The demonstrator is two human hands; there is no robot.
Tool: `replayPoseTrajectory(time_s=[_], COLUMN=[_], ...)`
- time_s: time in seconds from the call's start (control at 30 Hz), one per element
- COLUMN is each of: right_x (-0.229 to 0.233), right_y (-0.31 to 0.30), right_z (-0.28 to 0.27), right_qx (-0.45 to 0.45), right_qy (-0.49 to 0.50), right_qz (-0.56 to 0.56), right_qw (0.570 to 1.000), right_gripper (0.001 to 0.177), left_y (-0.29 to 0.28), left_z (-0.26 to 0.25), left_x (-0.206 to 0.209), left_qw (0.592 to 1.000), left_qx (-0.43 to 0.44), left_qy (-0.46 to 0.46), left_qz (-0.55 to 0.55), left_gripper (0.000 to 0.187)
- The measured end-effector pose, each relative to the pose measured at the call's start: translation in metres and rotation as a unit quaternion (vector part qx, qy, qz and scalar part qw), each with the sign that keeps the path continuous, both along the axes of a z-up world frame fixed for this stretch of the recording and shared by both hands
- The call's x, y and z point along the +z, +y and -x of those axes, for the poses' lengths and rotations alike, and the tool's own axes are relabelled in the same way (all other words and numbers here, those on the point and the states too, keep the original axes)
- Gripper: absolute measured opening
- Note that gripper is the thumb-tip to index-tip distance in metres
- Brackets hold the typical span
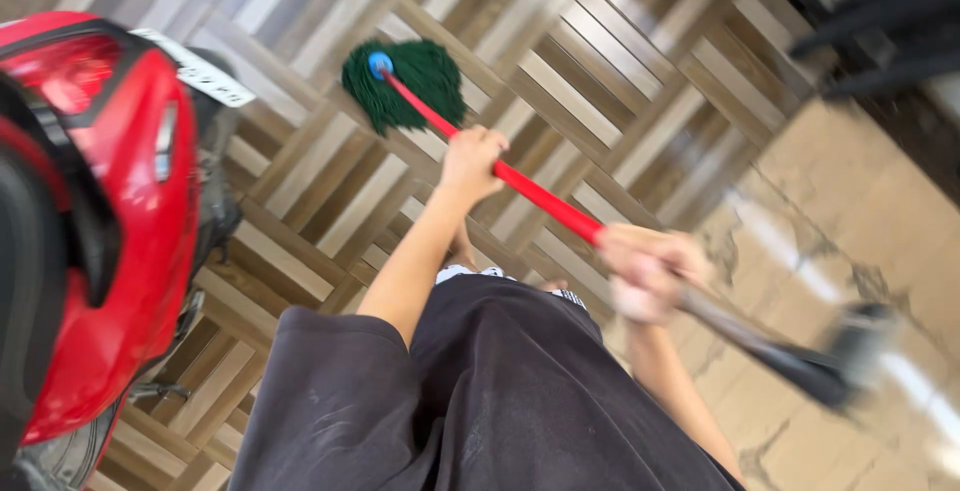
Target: The recorder is mopping the tiled floor area around a shoe rack and a motorcycle.
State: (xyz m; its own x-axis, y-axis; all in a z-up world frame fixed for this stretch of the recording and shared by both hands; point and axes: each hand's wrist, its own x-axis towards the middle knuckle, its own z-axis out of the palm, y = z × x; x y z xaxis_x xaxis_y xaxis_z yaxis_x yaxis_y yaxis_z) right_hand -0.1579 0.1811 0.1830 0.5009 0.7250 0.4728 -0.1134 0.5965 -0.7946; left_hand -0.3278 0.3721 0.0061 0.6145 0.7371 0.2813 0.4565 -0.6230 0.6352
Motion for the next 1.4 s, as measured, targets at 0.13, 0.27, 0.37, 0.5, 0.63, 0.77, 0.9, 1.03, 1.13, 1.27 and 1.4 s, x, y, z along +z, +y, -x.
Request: replayPoseTrajectory(time_s=[0.13,0.27,0.37,0.5,0.63,0.77,0.9,1.03,1.13,1.27,1.4], right_x=[-0.032,-0.015,0.036,0.097,0.101,0.081,0.057,0.047,0.043,0.039,0.029], right_y=[0.086,0.13,0.145,0.188,0.248,0.321,0.42,0.517,0.573,0.642,0.706], right_z=[0.065,0.086,0.079,0.075,0.075,0.07,0.096,0.129,0.147,0.17,0.19], right_qx=[0.109,0.135,0.088,0.142,0.125,0.102,0.127,0.171,0.204,0.236,0.242], right_qy=[-0.059,-0.151,-0.15,-0.053,-0.051,-0.017,-0.008,0.031,0.018,-0.007,-0.003], right_qz=[0.091,0.142,0.18,0.075,0.035,0.033,-0.008,-0.021,-0.011,-0.022,-0.029], right_qw=[0.988,0.969,0.968,0.986,0.99,0.994,0.992,0.985,0.979,0.972,0.97], right_gripper=[0.019,0.015,0.013,0.018,0.015,0.018,0.015,0.016,0.019,0.02,0.019], left_y=[0.055,0.081,0.089,0.102,0.154,0.233,0.328,0.421,0.47,0.536,0.601], left_z=[0.058,0.072,0.059,0.029,0.027,0.031,0.054,0.084,0.105,0.131,0.154], left_x=[0.001,0.004,0.052,0.07,0.081,0.075,0.053,0.034,0.037,0.032,0.025], left_qw=[0.991,0.992,0.984,0.975,0.979,0.988,0.985,0.981,0.973,0.969,0.968], left_qx=[0.107,0.117,0.088,0.088,0.081,0.085,0.13,0.15,0.189,0.21,0.214], left_qy=[0.001,-0.056,-0.152,-0.202,-0.184,-0.125,-0.116,-0.121,-0.131,-0.126,-0.129], left_qz=[-0.077,-0.007,0.013,0.01,0.016,0.024,-0.011,-0.037,-0.035,-0.024,-0.021], left_gripper=[0.043,0.03,0.028,0.023,0.023,0.022,0.018,0.018,0.017,0.018,0.02])
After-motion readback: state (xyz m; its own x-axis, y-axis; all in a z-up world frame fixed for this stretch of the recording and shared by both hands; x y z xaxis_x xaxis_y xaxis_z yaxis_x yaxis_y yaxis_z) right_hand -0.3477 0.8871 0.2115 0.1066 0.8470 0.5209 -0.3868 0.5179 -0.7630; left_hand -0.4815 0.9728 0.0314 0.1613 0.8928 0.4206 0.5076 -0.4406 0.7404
